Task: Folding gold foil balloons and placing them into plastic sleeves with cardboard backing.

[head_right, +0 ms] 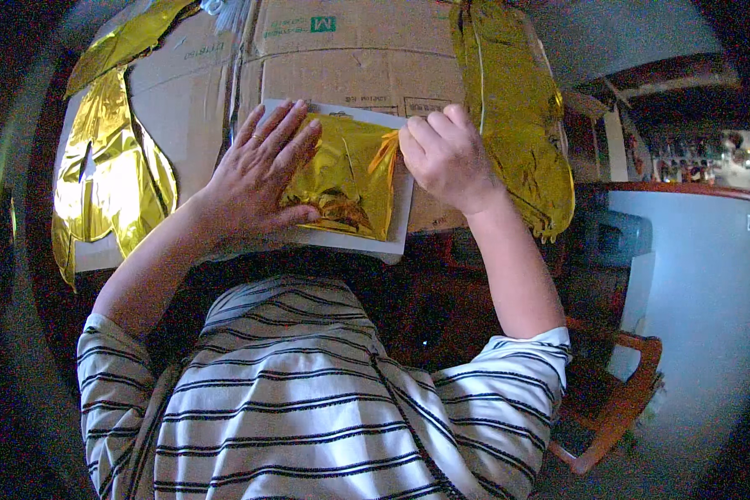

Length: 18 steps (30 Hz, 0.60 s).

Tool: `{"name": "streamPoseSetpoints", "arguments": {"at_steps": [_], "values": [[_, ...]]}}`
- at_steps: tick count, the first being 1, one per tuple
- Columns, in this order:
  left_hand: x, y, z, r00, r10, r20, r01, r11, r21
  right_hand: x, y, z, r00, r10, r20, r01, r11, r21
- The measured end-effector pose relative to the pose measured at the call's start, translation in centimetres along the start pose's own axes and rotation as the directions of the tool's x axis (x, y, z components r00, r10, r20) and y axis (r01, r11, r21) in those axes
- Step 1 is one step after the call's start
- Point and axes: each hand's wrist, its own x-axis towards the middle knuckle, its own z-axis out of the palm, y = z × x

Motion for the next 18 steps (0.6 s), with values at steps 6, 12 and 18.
{"name": "streamPoseSetpoints", "arguments": {"at_steps": [6, 12, 18], "values": [[0.0, 0.0, 0.0, 1.000, 0.001, -0.008, -0.001, 1.000, 0.003, 0.2, -0.3, -0.3, 0.964, 0.268, -0.004, -0.252, 0.911, 0.326], [-0.2, 0.1, 0.5, 0.999, -0.020, -0.033, 0.020, 1.000, -0.011, 1.4, -4.8, -1.0, 0.916, 0.369, 0.158, -0.398, 0.886, 0.239], [-0.3, 0.2, 0.3, 0.999, -0.019, -0.042, 0.017, 0.999, -0.032, 0.1, -8.5, -0.3, 0.793, 0.470, 0.388, -0.566, 0.804, 0.181]]}}
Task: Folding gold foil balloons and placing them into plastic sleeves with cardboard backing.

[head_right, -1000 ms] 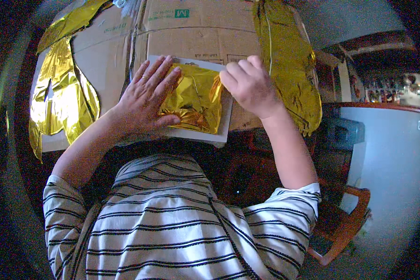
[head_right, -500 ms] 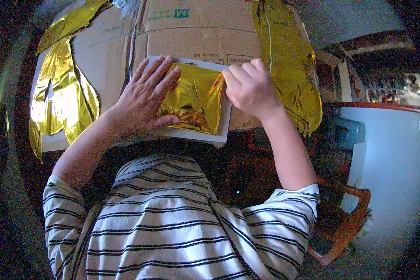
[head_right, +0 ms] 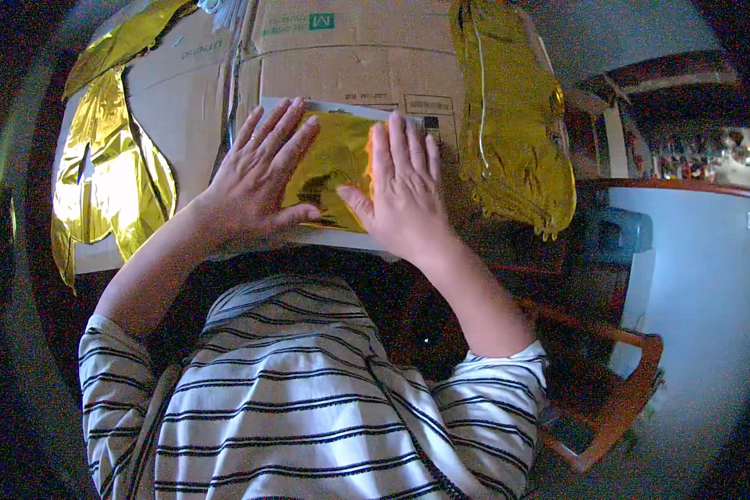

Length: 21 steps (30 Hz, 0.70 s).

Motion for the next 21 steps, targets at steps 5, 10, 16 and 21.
{"name": "streamPoseSetpoints", "arguments": {"at_steps": [5, 10, 16, 21], "values": [[0.0, -0.5, -0.4, 0.998, -0.045, -0.051, 0.041, 0.995, -0.087, -0.6, 0.2, 0.5, 0.999, 0.046, 0.013, -0.046, 0.999, -0.019], [-0.3, -1.1, -1.7, 0.990, -0.138, -0.018, 0.134, 0.979, -0.151, -0.9, 0.8, 0.6, 0.999, 0.044, -0.026, -0.042, 0.996, 0.084], [-0.9, -3.3, -3.5, 0.984, -0.179, -0.020, 0.175, 0.974, -0.141, -1.8, 2.9, -0.8, 0.983, 0.149, -0.108, -0.007, 0.618, 0.786], [-1.6, -3.3, -3.8, 0.987, -0.155, -0.047, 0.146, 0.976, -0.163, -3.6, 4.0, -2.8, 0.973, 0.198, -0.118, -0.035, 0.634, 0.772]]}}
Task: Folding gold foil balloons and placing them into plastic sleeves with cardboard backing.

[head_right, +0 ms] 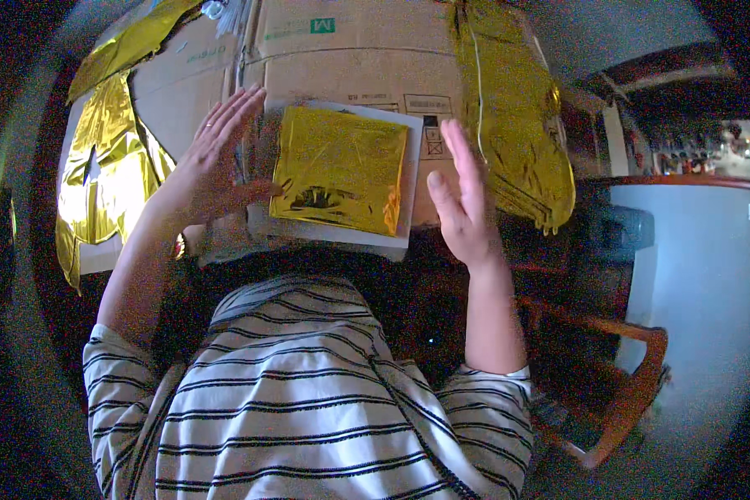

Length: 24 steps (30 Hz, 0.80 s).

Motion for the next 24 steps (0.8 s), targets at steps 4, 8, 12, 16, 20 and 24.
{"name": "streamPoseSetpoints", "arguments": {"at_steps": [4, 8, 12, 16, 20, 24], "values": [[-0.5, -0.1, -0.7, 1.000, 0.023, 0.014, -0.023, 1.000, -0.002, 0.1, -1.6, -0.1, 0.999, 0.000, 0.044, 0.011, 0.969, -0.248], [-0.4, 0.1, -0.8, 0.989, -0.127, 0.081, 0.139, 0.975, -0.172, 1.2, -1.8, 2.3, 0.985, -0.096, 0.142, 0.153, 0.866, -0.477], [0.6, 0.4, -1.0, 0.989, -0.127, 0.078, 0.144, 0.946, -0.291, 2.4, -1.3, 4.7, 0.972, -0.120, 0.204, 0.211, 0.827, -0.520], [1.2, 1.1, 0.1, 0.998, 0.045, 0.043, -0.037, 0.986, -0.164, 2.5, -0.6, 6.6, 0.972, -0.081, 0.222, 0.208, 0.735, -0.645], [1.2, 0.4, 1.9, 0.986, 0.153, 0.065, -0.150, 0.987, -0.053, 2.4, -0.6, 6.7, 0.975, -0.071, 0.211, 0.199, 0.704, -0.681], [1.0, 0.5, 1.7, 0.986, 0.161, 0.049, -0.158, 0.986, -0.055, 2.1, -0.5, 4.9, 0.988, -0.082, 0.133, 0.127, 0.917, -0.379]]}}
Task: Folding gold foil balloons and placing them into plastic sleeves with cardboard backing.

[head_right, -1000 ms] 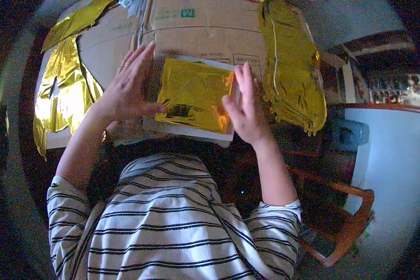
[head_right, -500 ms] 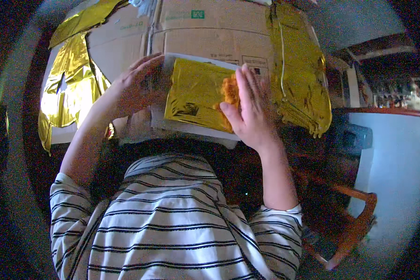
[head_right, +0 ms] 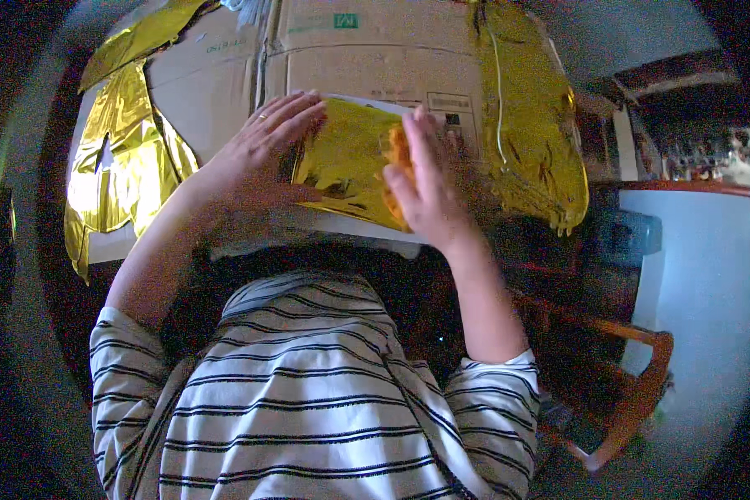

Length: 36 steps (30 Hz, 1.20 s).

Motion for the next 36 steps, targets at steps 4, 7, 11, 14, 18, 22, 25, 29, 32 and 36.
{"name": "streamPoseSetpoints", "arguments": {"at_steps": [4, 7, 11, 14, 18, 22, 25, 29, 32, 36], "values": [[-0.5, 0.3, -0.9, 0.997, -0.018, -0.073, 0.014, 0.998, -0.059, -2.1, 0.2, -3.2, 0.977, 0.195, -0.087, -0.152, 0.921, 0.359], [-1.6, 1.0, -2.0, 0.988, -0.152, -0.017, 0.150, 0.984, -0.093, -3.9, 0.0, -4.2, 0.971, 0.185, -0.151, -0.136, 0.949, 0.285], [-2.9, 1.7, -2.4, 0.977, -0.209, -0.040, 0.205, 0.975, -0.082, -5.1, -0.4, -4.2, 0.974, 0.167, -0.152, -0.161, 0.986, 0.049], [-3.7, 1.9, -2.4, 0.981, -0.183, -0.059, 0.177, 0.980, -0.089, -3.9, -1.6, -3.4, 0.974, 0.149, -0.169, -0.135, 0.987, 0.089], [-3.3, 2.8, -2.3, 0.981, -0.188, -0.045, 0.184, 0.981, -0.067, -1.3, -3.1, -1.8, 0.986, 0.064, -0.153, -0.079, 0.992, -0.097], [-2.6, 1.6, -1.7, 0.990, -0.124, -0.067, 0.120, 0.991, -0.050, 0.6, -3.9, 0.8, 0.997, 0.039, -0.073, -0.058, 0.961, -0.272], [-2.7, 1.2, -1.6, 0.995, -0.078, -0.057, 0.077, 0.997, -0.013, 0.6, -2.5, 2.5, 0.997, 0.068, -0.031, -0.075, 0.916, -0.394], [-3.7, 0.7, -0.9, 0.997, -0.047, -0.059, 0.048, 0.999, 0.014, 0.2, -2.3, 3.2, 0.994, 0.105, -0.012, -0.100, 0.904, -0.416], [-4.0, 1.8, -1.8, 0.984, -0.172, -0.043, 0.171, 0.985, -0.011, 0.1, -2.4, 3.3, 0.994, 0.112, -0.014, -0.108, 0.905, -0.412], [-3.8, 3.7, -3.2, 0.850, -0.502, 0.161, 0.526, 0.794, -0.303, 0.0, -2.3, 3.4, 0.993, 0.114, -0.010, -0.108, 0.899, -0.425]]}}
